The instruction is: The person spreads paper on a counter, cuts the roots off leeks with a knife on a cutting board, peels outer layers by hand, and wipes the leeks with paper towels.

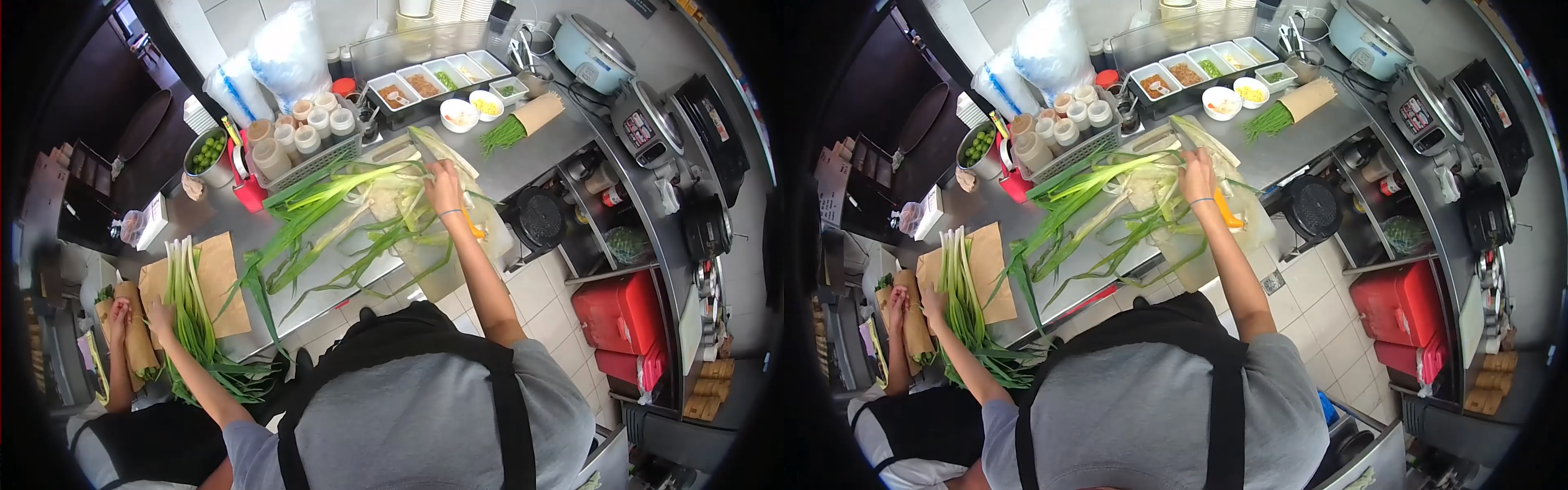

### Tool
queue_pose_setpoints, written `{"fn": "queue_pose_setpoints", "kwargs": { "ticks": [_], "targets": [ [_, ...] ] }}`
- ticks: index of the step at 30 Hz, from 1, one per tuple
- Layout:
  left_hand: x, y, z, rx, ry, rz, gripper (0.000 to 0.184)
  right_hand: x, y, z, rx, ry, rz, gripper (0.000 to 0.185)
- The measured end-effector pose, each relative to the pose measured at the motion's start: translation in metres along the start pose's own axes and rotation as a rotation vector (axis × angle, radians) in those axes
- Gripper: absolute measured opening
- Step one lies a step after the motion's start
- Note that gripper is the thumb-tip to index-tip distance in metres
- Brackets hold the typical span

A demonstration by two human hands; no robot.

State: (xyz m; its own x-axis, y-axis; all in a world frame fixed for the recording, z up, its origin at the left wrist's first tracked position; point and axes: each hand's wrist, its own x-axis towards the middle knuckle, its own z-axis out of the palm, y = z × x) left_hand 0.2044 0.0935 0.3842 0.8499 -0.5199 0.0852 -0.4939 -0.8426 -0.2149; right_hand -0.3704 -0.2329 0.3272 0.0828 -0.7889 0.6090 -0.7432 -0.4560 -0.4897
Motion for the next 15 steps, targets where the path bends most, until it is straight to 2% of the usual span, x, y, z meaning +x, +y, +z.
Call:
{"fn": "queue_pose_setpoints", "kwargs": {
  "ticks": [2, 4, 5, 6, 7, 9, 12, 15],
  "targets": [
    [0.008, 0.017, 0.000, -0.063, 0.142, 0.171, 0.048, 0.008, -0.009, 0.023, 0.133, -0.164, -0.050, 0.022],
    [-0.018, 0.079, -0.032, -0.357, 0.269, 0.402, 0.044, 0.013, -0.023, 0.052, 0.199, -0.304, -0.140, 0.021],
    [-0.014, 0.106, -0.018, -0.444, 0.425, 0.586, 0.041, 0.015, -0.034, 0.061, 0.184, -0.360, -0.178, 0.021],
    [-0.034, 0.141, -0.039, -0.634, 0.431, 0.759, 0.038, 0.018, -0.041, 0.070, 0.079, -0.414, -0.192, 0.022],
    [-0.059, 0.177, -0.068, -0.702, 0.321, 0.794, 0.035, 0.019, -0.045, 0.079, -0.027, -0.464, -0.206, 0.022],
    [-0.098, 0.232, -0.087, -0.718, 0.288, 0.859, 0.031, 0.020, -0.036, 0.102, -0.229, -0.545, -0.280, 0.027],
    [-0.123, 0.291, -0.072, -0.782, 0.234, 1.010, 0.029, 0.017, -0.031, 0.099, -0.212, -0.482, -0.400, 0.027],
    [-0.154, 0.336, -0.062, -0.798, 0.335, 1.038, 0.036, 0.008, -0.042, 0.075, -0.101, -0.233, -0.474, 0.013]
  ]
}}
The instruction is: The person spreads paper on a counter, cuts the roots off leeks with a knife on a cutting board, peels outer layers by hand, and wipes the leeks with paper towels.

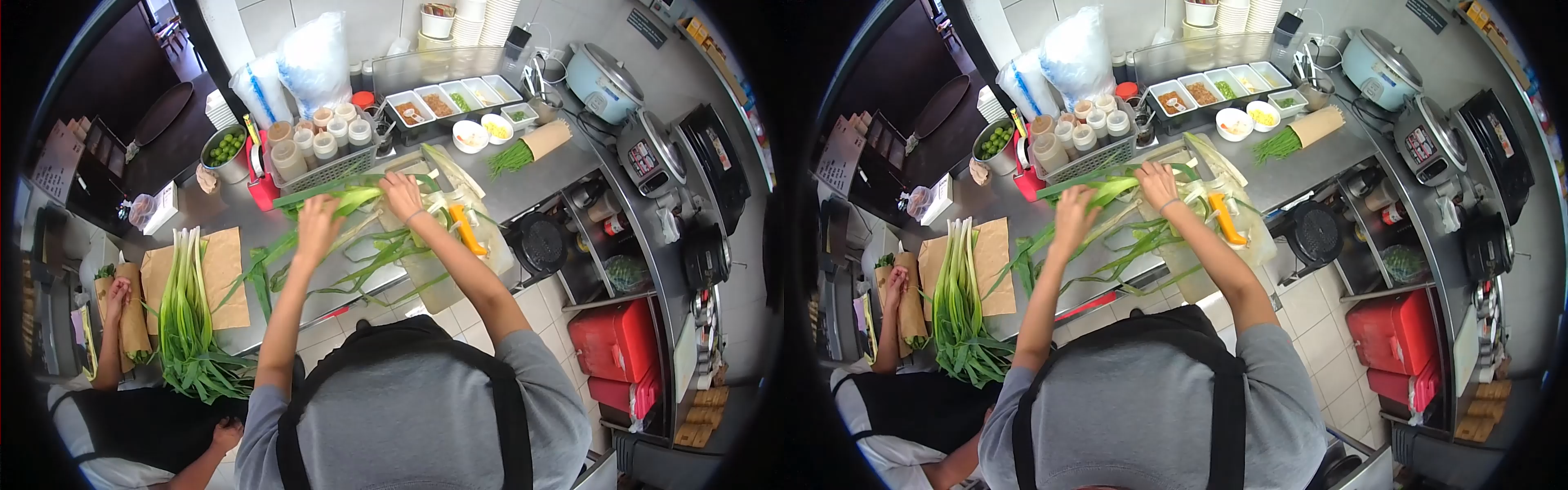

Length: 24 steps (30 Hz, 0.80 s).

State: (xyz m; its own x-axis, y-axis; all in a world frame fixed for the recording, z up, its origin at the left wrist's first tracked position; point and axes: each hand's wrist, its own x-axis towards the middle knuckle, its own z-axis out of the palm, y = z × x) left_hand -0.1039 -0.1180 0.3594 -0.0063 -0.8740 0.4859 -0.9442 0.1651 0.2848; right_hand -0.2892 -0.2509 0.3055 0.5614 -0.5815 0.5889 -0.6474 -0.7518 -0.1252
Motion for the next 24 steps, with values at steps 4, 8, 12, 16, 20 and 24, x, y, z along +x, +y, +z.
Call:
{"fn": "queue_pose_setpoints", "kwargs": {
  "ticks": [4, 8, 12, 16, 20, 24],
  "targets": [
    [0.011, 0.017, 0.026, 0.044, 0.047, 0.059, 0.044, -0.009, -0.011, -0.022, 0.089, 0.014, 0.011, 0.016],
    [0.025, 0.005, 0.026, 0.013, -0.127, 0.060, 0.039, -0.005, -0.004, -0.043, 0.178, -0.078, 0.125, 0.026],
    [0.047, -0.021, 0.002, -0.241, -0.338, -0.035, 0.030, 0.003, 0.035, -0.064, 0.146, -0.322, 0.364, 0.035],
    [0.061, -0.056, -0.021, -0.478, -0.605, -0.118, 0.027, -0.008, 0.070, -0.072, 0.049, -0.548, 0.446, 0.032],
    [0.062, -0.067, -0.060, -0.668, -0.572, -0.227, 0.029, -0.019, 0.086, -0.079, -0.068, -0.644, 0.413, 0.041],
    [0.075, -0.057, -0.087, -0.985, -0.642, -0.362, 0.029, -0.019, 0.066, -0.078, 0.083, -0.669, 0.283, 0.058]
  ]
}}
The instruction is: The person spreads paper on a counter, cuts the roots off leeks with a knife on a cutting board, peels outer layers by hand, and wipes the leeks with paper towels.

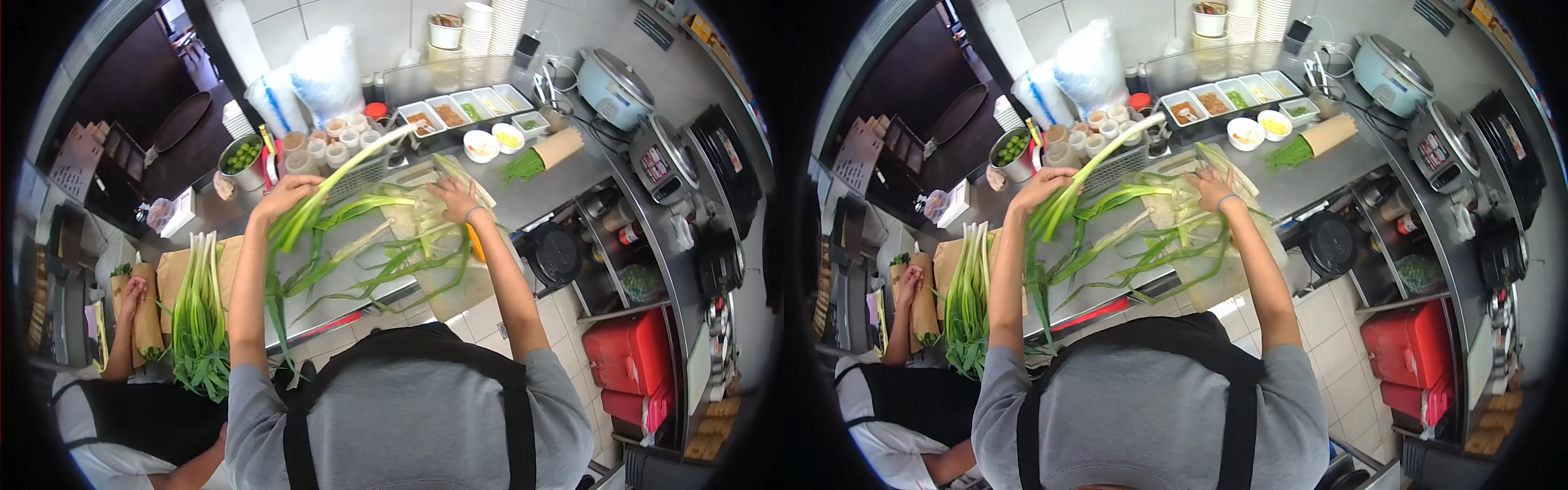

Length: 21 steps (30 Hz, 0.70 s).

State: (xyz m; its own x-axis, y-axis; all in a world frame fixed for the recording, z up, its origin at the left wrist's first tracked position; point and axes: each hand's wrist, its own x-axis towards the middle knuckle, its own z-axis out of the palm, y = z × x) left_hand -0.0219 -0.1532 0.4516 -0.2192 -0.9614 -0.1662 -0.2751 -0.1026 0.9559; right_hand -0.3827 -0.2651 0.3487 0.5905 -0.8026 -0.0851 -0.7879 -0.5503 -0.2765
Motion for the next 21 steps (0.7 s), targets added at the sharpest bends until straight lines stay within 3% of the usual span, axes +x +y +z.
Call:
{"fn": "queue_pose_setpoints", "kwargs": {
  "ticks": [3, 5, 6, 9, 12, 16, 21],
  "targets": [
    [0.007, 0.014, 0.006, -0.319, -0.063, -0.033, 0.028, 0.003, -0.023, -0.006, 0.175, 0.080, -0.105, 0.057],
    [0.011, 0.021, 0.009, -0.365, -0.104, 0.025, 0.028, 0.003, -0.044, -0.015, 0.294, 0.196, -0.124, 0.052],
    [0.013, 0.024, 0.012, -0.374, -0.114, 0.040, 0.027, 0.014, -0.042, -0.008, 0.471, 0.350, -0.282, 0.040],
    [0.022, 0.029, 0.020, -0.379, -0.154, 0.068, 0.028, 0.013, -0.083, -0.018, 1.222, 0.333, -0.279, 0.028],
    [0.030, 0.035, 0.031, -0.385, -0.183, 0.076, 0.030, 0.009, -0.120, -0.035, 1.496, 0.344, -0.288, 0.023],
    [0.040, 0.034, 0.045, -0.367, -0.175, 0.049, 0.032, 0.010, -0.138, -0.042, 1.601, 0.362, -0.138, 0.018],
    [0.042, 0.033, 0.059, -0.323, -0.137, 0.078, 0.034, 0.014, -0.126, -0.037, 1.791, 0.322, -0.173, 0.019]
  ]
}}
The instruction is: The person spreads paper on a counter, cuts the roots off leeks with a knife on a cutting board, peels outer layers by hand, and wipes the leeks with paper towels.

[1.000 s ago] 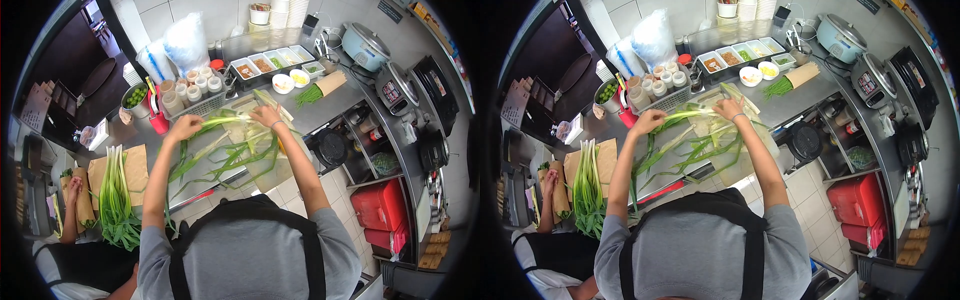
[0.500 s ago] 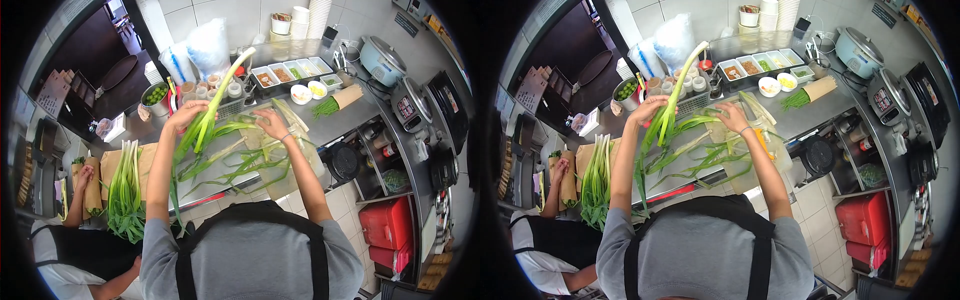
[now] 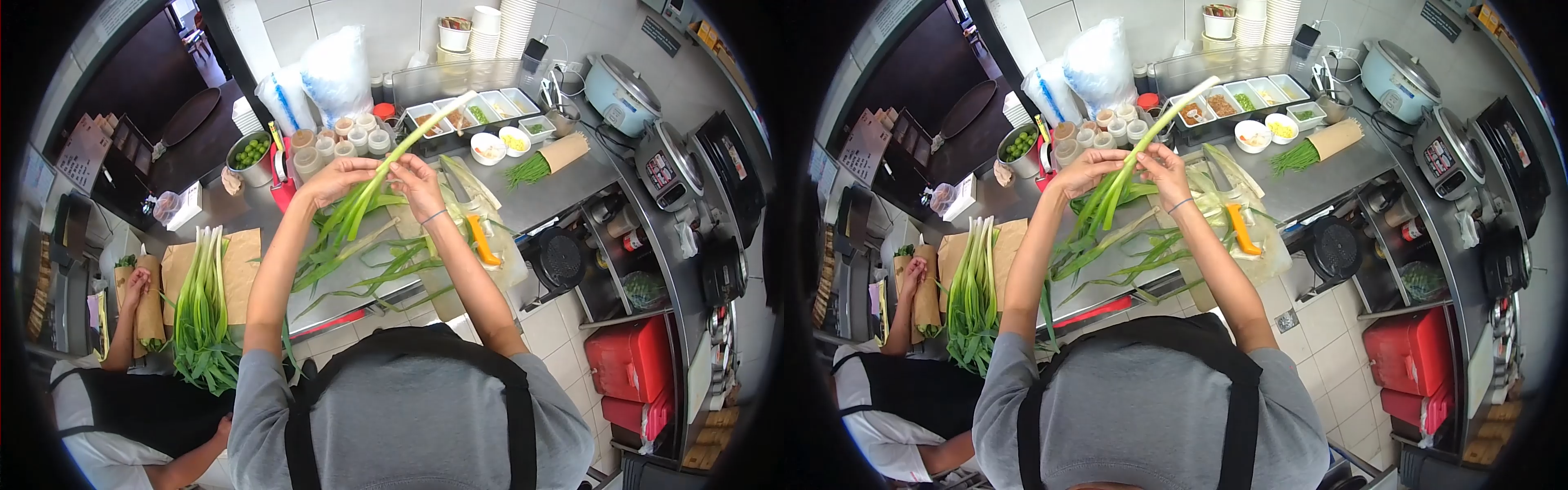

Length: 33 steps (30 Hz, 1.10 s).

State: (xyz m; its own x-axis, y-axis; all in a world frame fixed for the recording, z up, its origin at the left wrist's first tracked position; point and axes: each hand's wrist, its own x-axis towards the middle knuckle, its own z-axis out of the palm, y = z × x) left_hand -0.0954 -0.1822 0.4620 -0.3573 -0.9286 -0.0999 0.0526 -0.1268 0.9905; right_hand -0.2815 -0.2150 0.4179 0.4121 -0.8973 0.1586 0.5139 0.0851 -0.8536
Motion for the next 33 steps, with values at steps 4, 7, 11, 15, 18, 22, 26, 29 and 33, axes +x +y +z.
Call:
{"fn": "queue_pose_setpoints", "kwargs": {
  "ticks": [4, 7, 11, 15, 18, 22, 26, 29, 33],
  "targets": [
    [0.004, -0.010, 0.011, 0.270, 0.112, 0.121, 0.039, -0.006, 0.001, -0.006, 0.148, -0.004, 0.055, 0.022],
    [0.008, -0.023, 0.023, 0.394, 0.236, 0.152, 0.036, -0.011, 0.011, -0.011, 0.206, 0.032, 0.043, 0.023],
    [0.001, -0.028, 0.042, 0.733, 0.399, 0.283, 0.038, -0.017, 0.017, -0.015, 0.187, 0.104, 0.011, 0.021],
    [-0.010, -0.026, 0.056, 0.850, 0.448, 0.331, 0.038, -0.024, 0.017, -0.017, 0.096, 0.113, 0.006, 0.019],
    [-0.022, -0.023, 0.064, 0.932, 0.487, 0.358, 0.038, -0.031, 0.010, -0.019, 0.039, 0.139, 0.055, 0.020],
    [-0.044, -0.018, 0.068, 1.022, 0.560, 0.355, 0.038, -0.040, -0.005, -0.050, -0.142, 0.245, 0.012, 0.020],
    [-0.070, -0.028, 0.065, 1.027, 0.569, 0.280, 0.038, -0.045, -0.001, -0.148, -0.702, 0.460, -0.300, 0.018],
    [-0.083, -0.046, 0.063, 1.125, 0.607, 0.245, 0.039, -0.079, -0.023, -0.167, -1.318, 0.605, 0.078, 0.020],
    [-0.096, -0.061, 0.066, 1.225, 0.620, 0.208, 0.040, -0.100, -0.001, -0.173, -1.504, 0.512, 0.266, 0.023]
  ]
}}
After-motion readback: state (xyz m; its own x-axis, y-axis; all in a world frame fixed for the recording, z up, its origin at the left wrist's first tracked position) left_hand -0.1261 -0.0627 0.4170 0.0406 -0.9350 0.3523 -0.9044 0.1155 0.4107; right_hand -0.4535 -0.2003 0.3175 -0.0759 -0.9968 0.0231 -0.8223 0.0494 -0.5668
